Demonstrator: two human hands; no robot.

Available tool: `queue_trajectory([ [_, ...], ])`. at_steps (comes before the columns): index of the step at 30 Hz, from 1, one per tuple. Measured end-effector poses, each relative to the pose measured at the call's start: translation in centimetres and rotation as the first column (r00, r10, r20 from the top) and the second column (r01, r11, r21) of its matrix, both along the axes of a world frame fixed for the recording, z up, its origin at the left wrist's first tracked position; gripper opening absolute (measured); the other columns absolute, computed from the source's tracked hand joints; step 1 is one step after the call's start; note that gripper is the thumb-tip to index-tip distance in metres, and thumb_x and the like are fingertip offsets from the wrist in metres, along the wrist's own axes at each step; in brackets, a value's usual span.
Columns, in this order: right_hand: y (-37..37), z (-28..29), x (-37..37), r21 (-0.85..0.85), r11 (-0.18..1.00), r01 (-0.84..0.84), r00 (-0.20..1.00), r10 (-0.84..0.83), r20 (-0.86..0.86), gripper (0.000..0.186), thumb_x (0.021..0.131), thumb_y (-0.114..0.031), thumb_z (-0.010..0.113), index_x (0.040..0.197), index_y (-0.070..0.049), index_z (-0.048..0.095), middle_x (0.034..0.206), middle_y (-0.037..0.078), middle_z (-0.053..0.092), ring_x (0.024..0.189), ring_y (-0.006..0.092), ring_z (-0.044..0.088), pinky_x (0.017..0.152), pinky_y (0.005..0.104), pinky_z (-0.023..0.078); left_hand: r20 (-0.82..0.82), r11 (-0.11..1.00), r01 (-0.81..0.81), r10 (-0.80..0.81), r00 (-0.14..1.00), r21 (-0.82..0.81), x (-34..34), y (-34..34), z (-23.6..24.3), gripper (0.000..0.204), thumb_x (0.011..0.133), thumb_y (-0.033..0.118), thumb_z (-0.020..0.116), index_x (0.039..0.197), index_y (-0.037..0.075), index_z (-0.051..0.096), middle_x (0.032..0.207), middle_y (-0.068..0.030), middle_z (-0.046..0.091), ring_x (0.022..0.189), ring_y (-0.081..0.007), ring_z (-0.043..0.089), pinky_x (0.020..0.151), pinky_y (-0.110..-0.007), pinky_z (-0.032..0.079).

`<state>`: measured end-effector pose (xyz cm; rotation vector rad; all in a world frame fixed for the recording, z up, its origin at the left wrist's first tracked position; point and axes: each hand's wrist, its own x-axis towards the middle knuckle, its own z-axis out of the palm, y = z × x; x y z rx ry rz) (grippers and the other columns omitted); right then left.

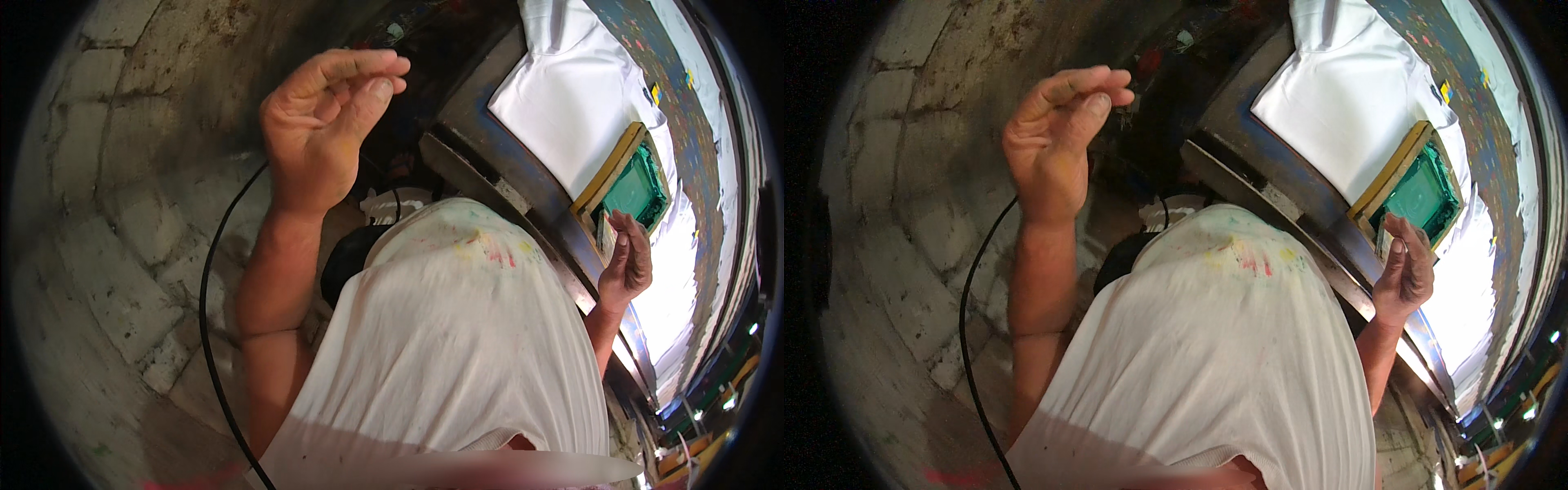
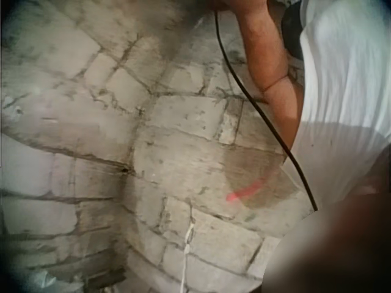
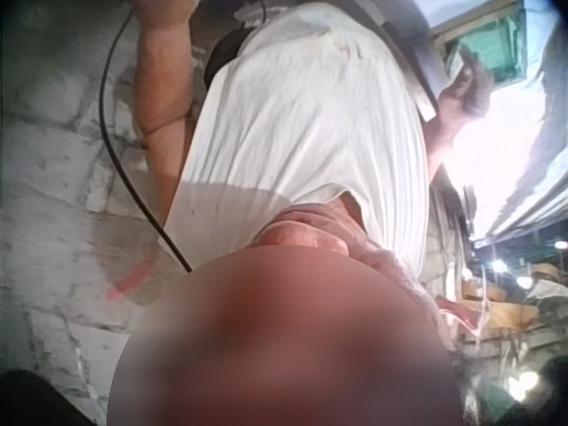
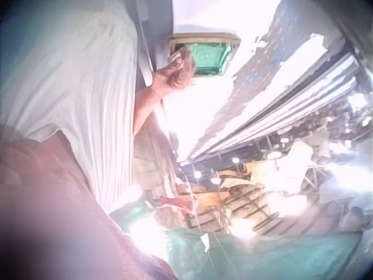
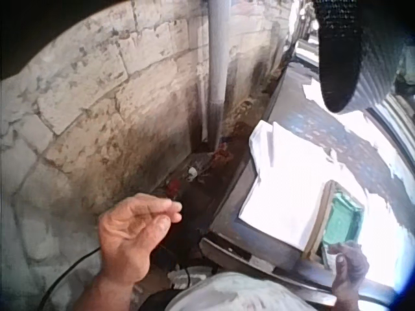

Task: The person uses a squeegee to pull green ink across a screen printing frame, transferring a design onto white t-shirts laid out on a table. They repeat the process on multiple shirts, lifting the frame to reveal the printed logo.

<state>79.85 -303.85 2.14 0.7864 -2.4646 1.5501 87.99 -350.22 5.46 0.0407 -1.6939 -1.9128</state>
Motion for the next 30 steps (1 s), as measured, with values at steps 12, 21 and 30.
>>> queue_trajectory([
  [12,-5.2,8.2,-0.2,0.009,0.996,0.094,0.914,-0.082,-0.397,0.024,0.112,0.003,0.066,0.134,0.007,0.076,0.119,0.025,0.083,0.108,0.0331,0.078,0.098,0.0440,0.063,-0.104,0.751,0.358,-0.489,0.866,-0.555,-9.3,9.6,1.6,0.027,0.102,0.010,0.084,0.124,-0.006,0.079,0.112,-0.0135,0.084,0.097,-0.0229,0.082,0.090,-0.036,0.063],
  [21,-3.0,18.9,-1.0,-0.424,0.904,0.048,0.491,-0.392,-0.778,0.038,0.119,-0.011,0.052,0.150,0.007,0.066,0.127,0.039,0.078,0.101,0.0442,0.083,0.089,0.0467,0.070,-0.375,0.465,0.866,-0.848,0.375,-0.185,-3.0,31.8,0.6,0.110,0.113,0.050,0.065,0.179,-0.012,0.004,0.183,-0.0399,0.022,0.172,-0.0512,0.027,0.140,-0.053,0.025],
  [30,10.1,25.6,0.9,-0.449,0.890,0.077,0.338,-0.447,-0.828,0.042,0.117,-0.014,0.051,0.128,0.023,0.068,0.113,0.037,0.081,0.090,0.0440,0.085,0.081,0.0433,0.070,-0.310,0.152,0.988,-0.938,0.153,0.028,-0.8,40.6,-0.1,0.113,0.115,0.054,0.063,0.178,-0.013,-0.002,0.182,-0.0325,0.031,0.170,-0.0430,0.033,0.140,-0.049,0.025],
])
